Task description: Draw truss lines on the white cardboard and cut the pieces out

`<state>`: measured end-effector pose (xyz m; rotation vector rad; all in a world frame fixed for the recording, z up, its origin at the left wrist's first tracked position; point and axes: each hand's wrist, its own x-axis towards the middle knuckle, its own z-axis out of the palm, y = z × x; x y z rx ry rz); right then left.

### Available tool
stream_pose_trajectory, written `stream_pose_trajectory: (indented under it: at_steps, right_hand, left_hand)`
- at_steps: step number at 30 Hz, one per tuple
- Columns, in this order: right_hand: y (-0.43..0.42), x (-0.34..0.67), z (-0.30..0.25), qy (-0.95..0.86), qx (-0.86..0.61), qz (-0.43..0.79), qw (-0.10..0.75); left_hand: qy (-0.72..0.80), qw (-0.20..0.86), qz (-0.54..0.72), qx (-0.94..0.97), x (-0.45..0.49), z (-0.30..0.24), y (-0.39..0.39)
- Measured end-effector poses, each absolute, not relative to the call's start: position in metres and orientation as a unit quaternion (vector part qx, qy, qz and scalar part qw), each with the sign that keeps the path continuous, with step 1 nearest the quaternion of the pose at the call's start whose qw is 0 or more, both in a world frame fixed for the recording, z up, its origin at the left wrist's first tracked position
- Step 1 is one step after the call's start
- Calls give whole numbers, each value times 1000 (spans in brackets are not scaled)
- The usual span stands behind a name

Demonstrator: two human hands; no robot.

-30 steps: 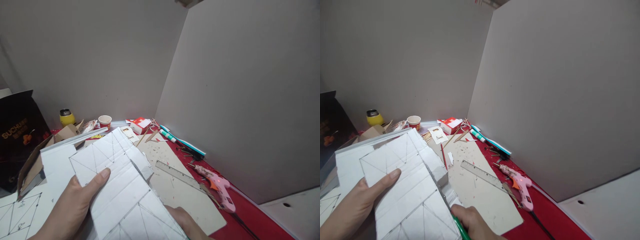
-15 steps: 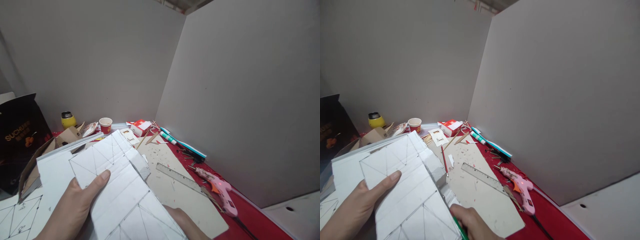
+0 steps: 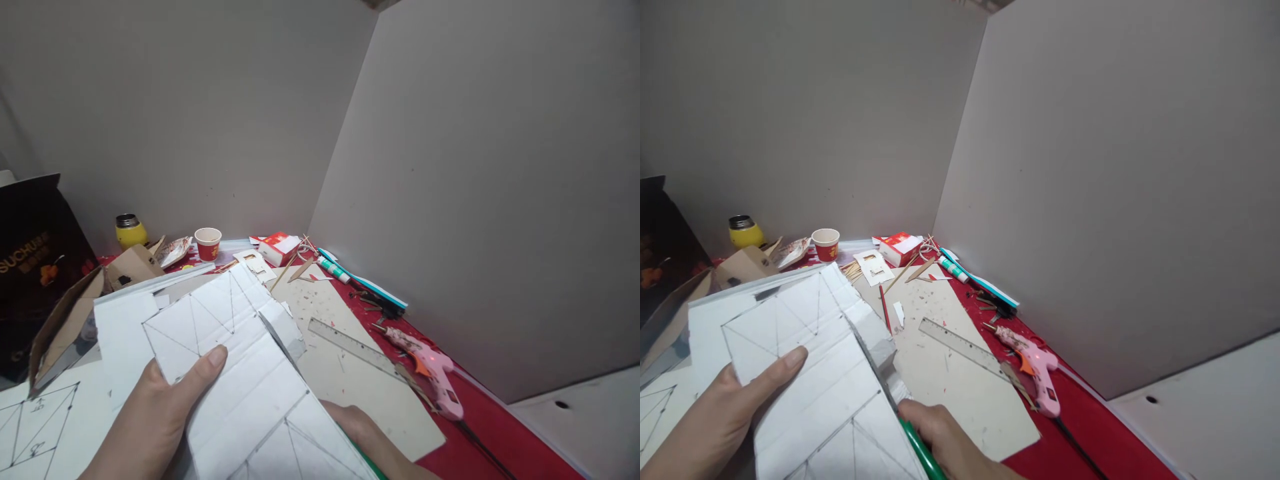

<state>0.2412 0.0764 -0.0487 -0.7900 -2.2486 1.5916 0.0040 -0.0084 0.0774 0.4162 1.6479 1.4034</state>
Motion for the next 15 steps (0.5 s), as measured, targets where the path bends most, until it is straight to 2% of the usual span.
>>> stream_pose_trajectory:
  at_steps: [6, 15]
  right_hand:
    - [81, 242, -63, -758, -270, 577, 140]
    - [82, 241, -52, -745, -283, 594, 111]
  left_hand:
    - [689, 419, 562, 185, 4, 75, -8]
    - [609, 514, 579, 173, 0, 70, -8]
